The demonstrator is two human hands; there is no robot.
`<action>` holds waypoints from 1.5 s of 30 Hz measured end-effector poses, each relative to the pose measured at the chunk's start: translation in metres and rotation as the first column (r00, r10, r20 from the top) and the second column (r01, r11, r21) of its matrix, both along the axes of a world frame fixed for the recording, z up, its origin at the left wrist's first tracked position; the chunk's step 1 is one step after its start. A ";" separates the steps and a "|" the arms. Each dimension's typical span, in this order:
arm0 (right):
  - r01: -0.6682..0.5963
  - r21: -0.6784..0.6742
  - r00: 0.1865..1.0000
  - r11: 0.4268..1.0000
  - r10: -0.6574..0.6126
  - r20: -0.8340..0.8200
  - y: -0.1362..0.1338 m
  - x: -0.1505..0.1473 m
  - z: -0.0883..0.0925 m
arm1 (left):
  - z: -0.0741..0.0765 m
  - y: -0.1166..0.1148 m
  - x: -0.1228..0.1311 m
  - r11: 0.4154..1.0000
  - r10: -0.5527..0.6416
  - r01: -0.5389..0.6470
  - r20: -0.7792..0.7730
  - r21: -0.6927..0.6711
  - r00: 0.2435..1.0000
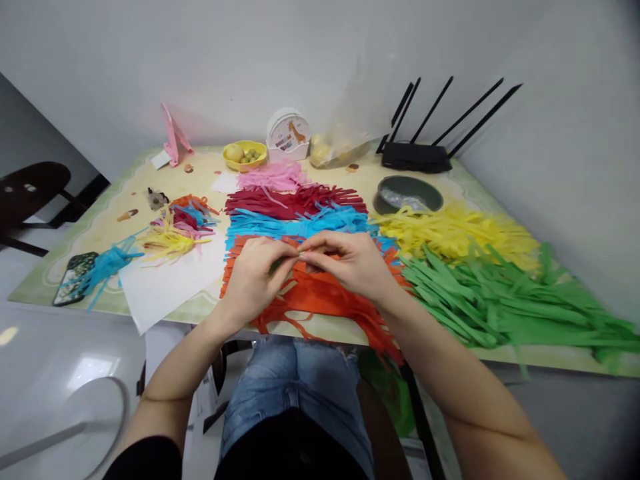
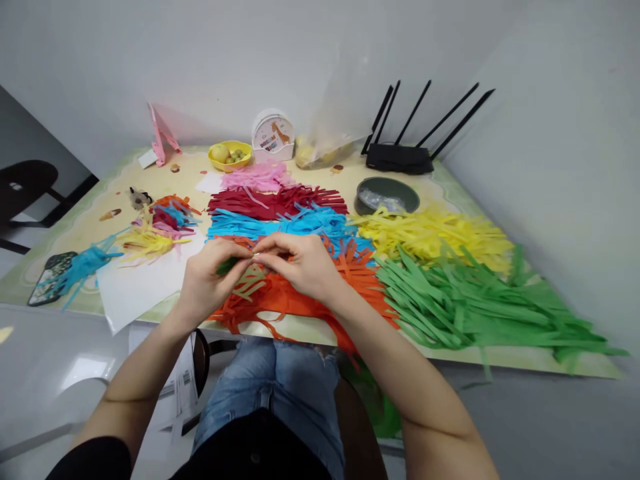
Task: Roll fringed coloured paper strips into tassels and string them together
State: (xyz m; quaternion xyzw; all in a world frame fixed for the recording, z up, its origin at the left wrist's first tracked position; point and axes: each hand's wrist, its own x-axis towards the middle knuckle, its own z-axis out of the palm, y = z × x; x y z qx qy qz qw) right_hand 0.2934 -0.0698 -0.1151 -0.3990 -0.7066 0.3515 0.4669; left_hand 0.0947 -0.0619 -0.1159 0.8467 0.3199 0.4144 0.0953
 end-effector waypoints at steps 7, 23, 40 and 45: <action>0.010 0.016 0.990 1.000 -0.012 0.140 -0.008 -0.003 -0.011 | -0.012 -0.006 0.000 0.950 -0.043 0.091 0.161 -0.298 0.986; 0.092 -0.124 0.994 0.988 -0.098 -0.043 -0.024 -0.019 -0.012 | -0.024 -0.017 -0.005 0.832 0.074 0.201 0.462 -0.518 0.884; 0.057 -0.091 0.993 0.994 -0.066 -0.101 -0.033 -0.044 -0.001 | -0.040 -0.020 -0.043 0.526 0.117 0.410 0.541 -0.745 0.833; 0.116 -0.134 0.964 0.984 -0.144 -0.225 -0.035 -0.074 -0.013 | -0.047 -0.029 -0.058 0.534 0.204 0.369 0.539 -0.761 0.817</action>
